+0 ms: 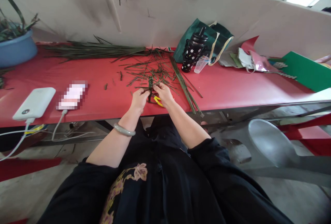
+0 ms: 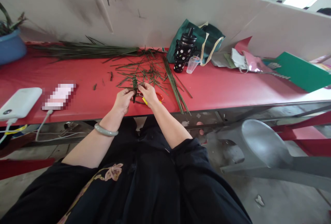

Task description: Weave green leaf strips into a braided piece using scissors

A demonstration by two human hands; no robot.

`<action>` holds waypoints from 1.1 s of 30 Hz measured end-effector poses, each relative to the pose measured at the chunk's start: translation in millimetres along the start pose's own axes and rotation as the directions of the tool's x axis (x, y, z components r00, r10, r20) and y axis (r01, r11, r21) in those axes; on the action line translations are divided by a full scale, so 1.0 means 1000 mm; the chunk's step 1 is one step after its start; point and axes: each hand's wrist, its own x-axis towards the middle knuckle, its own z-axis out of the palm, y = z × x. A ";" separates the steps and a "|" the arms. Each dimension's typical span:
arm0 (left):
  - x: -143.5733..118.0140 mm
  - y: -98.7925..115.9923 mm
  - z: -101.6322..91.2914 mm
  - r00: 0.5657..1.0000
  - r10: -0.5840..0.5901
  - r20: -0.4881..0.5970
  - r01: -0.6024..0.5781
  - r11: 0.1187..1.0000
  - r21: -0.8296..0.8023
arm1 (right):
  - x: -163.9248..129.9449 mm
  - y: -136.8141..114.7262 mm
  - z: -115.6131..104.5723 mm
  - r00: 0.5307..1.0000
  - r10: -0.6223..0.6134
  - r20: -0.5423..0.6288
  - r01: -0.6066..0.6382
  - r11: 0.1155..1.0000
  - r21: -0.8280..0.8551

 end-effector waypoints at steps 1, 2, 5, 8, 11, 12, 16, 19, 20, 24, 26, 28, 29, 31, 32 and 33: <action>0.000 -0.001 0.000 1.000 -0.011 -0.001 0.011 1.000 0.006 | -0.001 0.001 0.000 1.000 0.005 0.028 -0.005 1.000 0.019; 0.000 -0.001 -0.001 1.000 -0.022 0.003 0.022 1.000 0.012 | -0.002 0.003 -0.001 0.999 0.008 0.047 -0.010 1.000 0.027; 0.000 -0.004 -0.002 0.999 -0.038 0.032 0.037 0.999 0.027 | -0.004 0.006 -0.002 0.999 0.010 0.045 -0.009 1.000 -0.005; 0.000 -0.005 -0.002 0.997 -0.048 0.060 0.046 0.998 0.045 | -0.003 0.009 -0.005 0.999 0.028 0.035 -0.027 0.999 -0.021; -0.001 -0.005 -0.002 0.995 -0.067 0.071 0.064 0.997 0.047 | -0.002 0.011 -0.007 0.997 0.061 0.055 -0.063 0.998 0.031; -0.002 -0.005 -0.003 0.995 -0.076 0.070 0.073 0.996 0.047 | -0.002 0.011 -0.007 0.996 0.066 0.052 -0.069 0.996 0.050; -0.004 -0.005 -0.004 0.990 -0.117 0.077 0.112 0.992 0.062 | -0.003 0.013 -0.010 0.998 0.066 -0.005 -0.066 0.995 0.074; -0.002 -0.006 -0.006 0.995 -0.098 0.032 0.098 0.995 0.002 | -0.007 0.015 -0.012 0.997 0.072 -0.031 -0.071 0.997 0.016; -0.001 -0.005 -0.007 0.996 -0.093 -0.001 0.093 0.995 -0.030 | -0.009 0.016 -0.012 0.997 0.073 -0.029 -0.074 0.997 -0.012; 0.000 -0.001 -0.006 0.988 -0.123 -0.097 0.113 0.988 -0.105 | -0.015 0.022 -0.008 0.995 0.076 0.067 -0.069 0.993 -0.097; -0.002 0.002 -0.005 0.985 -0.146 -0.092 0.133 0.983 -0.127 | -0.017 0.024 -0.006 0.991 0.078 0.109 -0.068 0.994 -0.089; -0.004 0.003 -0.003 0.984 -0.156 -0.086 0.143 0.979 -0.146 | -0.016 0.027 -0.005 0.989 0.077 0.123 -0.068 0.995 -0.079; -0.005 0.003 -0.003 0.984 -0.156 -0.090 0.142 0.979 -0.149 | -0.015 0.028 -0.005 0.990 0.071 0.120 -0.061 0.994 -0.087; -0.006 0.004 -0.002 0.983 -0.153 -0.104 0.137 0.979 -0.150 | -0.012 0.031 -0.007 0.993 0.047 0.109 -0.031 0.989 -0.142; -0.007 0.003 -0.001 0.982 -0.154 -0.110 0.136 0.979 -0.152 | -0.011 0.032 -0.008 0.994 0.030 0.104 -0.011 0.984 -0.180; -0.007 0.003 -0.001 0.981 -0.154 -0.114 0.136 0.978 -0.157 | -0.010 0.033 -0.009 0.995 0.014 0.100 0.008 0.976 -0.217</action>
